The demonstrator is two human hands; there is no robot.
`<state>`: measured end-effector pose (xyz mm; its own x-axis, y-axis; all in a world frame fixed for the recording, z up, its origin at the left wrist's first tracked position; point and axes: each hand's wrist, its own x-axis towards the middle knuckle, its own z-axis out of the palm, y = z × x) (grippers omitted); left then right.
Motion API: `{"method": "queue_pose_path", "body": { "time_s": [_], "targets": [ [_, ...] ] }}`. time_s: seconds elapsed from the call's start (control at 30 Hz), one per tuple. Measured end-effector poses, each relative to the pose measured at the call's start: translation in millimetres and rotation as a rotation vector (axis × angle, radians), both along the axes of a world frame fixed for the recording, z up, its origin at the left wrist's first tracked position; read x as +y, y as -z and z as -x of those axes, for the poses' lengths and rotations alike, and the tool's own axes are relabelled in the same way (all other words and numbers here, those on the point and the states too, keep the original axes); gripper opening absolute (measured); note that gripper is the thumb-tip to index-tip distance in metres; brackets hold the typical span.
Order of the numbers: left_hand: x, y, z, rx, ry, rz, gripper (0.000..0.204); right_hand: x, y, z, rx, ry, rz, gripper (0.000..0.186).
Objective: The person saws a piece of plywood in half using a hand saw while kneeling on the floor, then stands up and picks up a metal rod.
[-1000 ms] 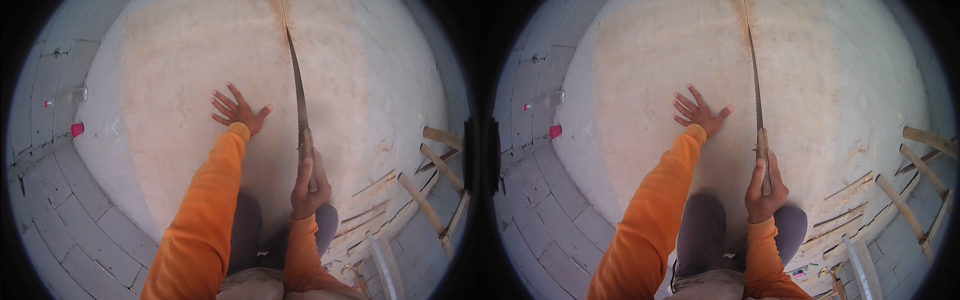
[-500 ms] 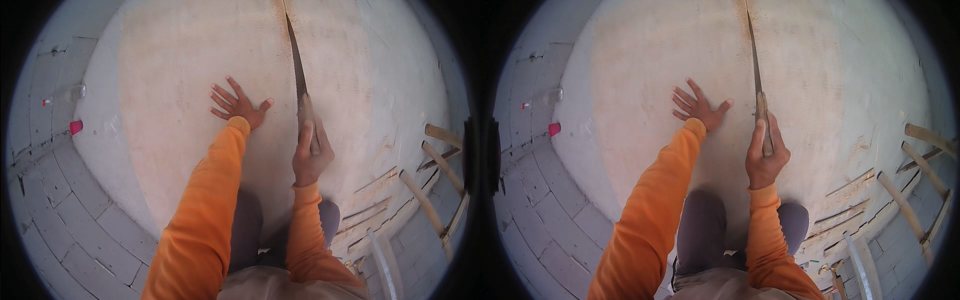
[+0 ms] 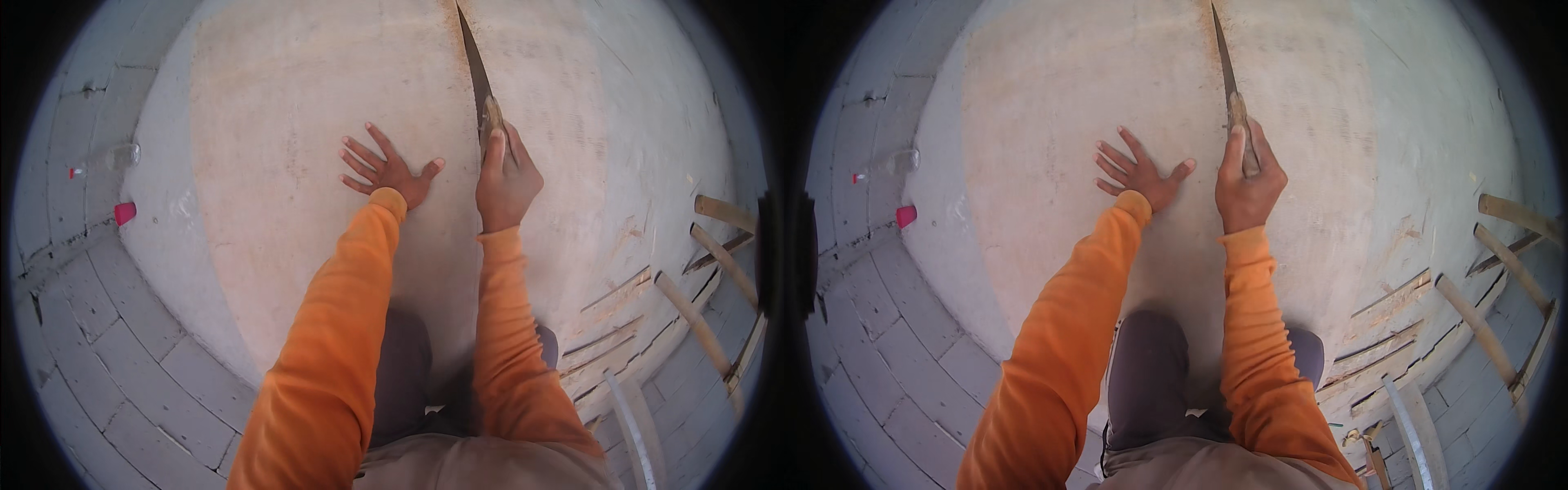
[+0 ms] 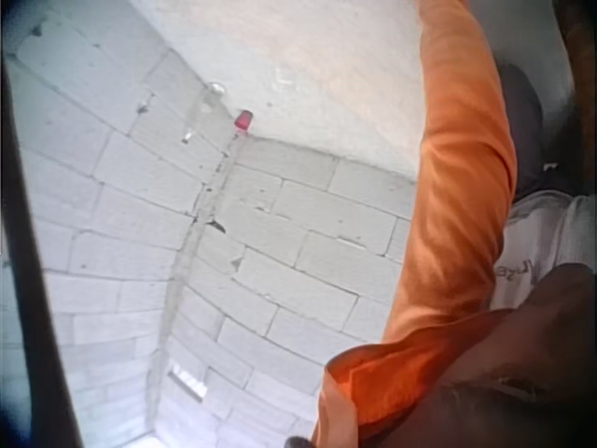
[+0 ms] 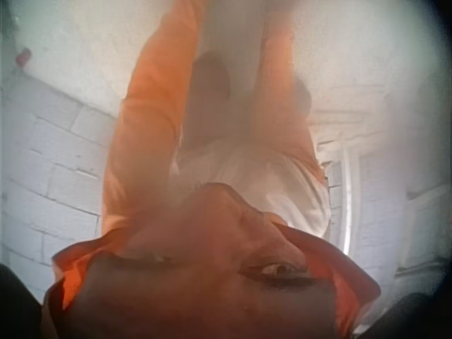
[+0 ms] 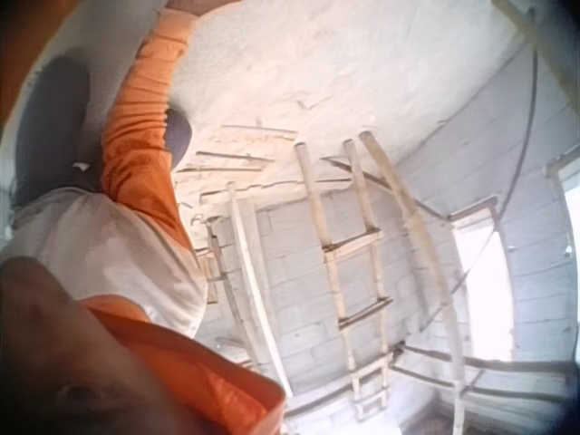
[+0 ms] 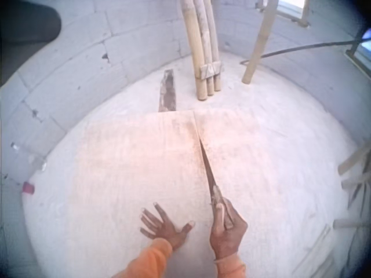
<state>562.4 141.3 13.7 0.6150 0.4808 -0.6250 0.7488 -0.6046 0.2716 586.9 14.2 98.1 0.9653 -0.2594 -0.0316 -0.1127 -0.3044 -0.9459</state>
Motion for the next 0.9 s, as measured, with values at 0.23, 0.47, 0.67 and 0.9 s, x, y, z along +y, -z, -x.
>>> {"method": "queue_pose_path", "body": {
  "time_s": [0.23,0.47,0.67,0.9],
  "targets": [
    [10,1,9,0.033,-0.007,0.011,0.153,-35,15,108,-0.108,0.018,0.046,0.031],
    [-3,-8,-6,0.016,0.017,0.032,0.151,1,37,-28,-0.155,-0.015,0.043,0.029],
    [11,-1,7,0.019,-0.004,0.002,0.151,-24,22,88,-0.121,-0.011,0.06,0.029],
    [-2,-7,-5,0.019,0.023,0.024,0.151,2,29,-47,-0.134,-0.013,0.051,0.029]
  ]
}}
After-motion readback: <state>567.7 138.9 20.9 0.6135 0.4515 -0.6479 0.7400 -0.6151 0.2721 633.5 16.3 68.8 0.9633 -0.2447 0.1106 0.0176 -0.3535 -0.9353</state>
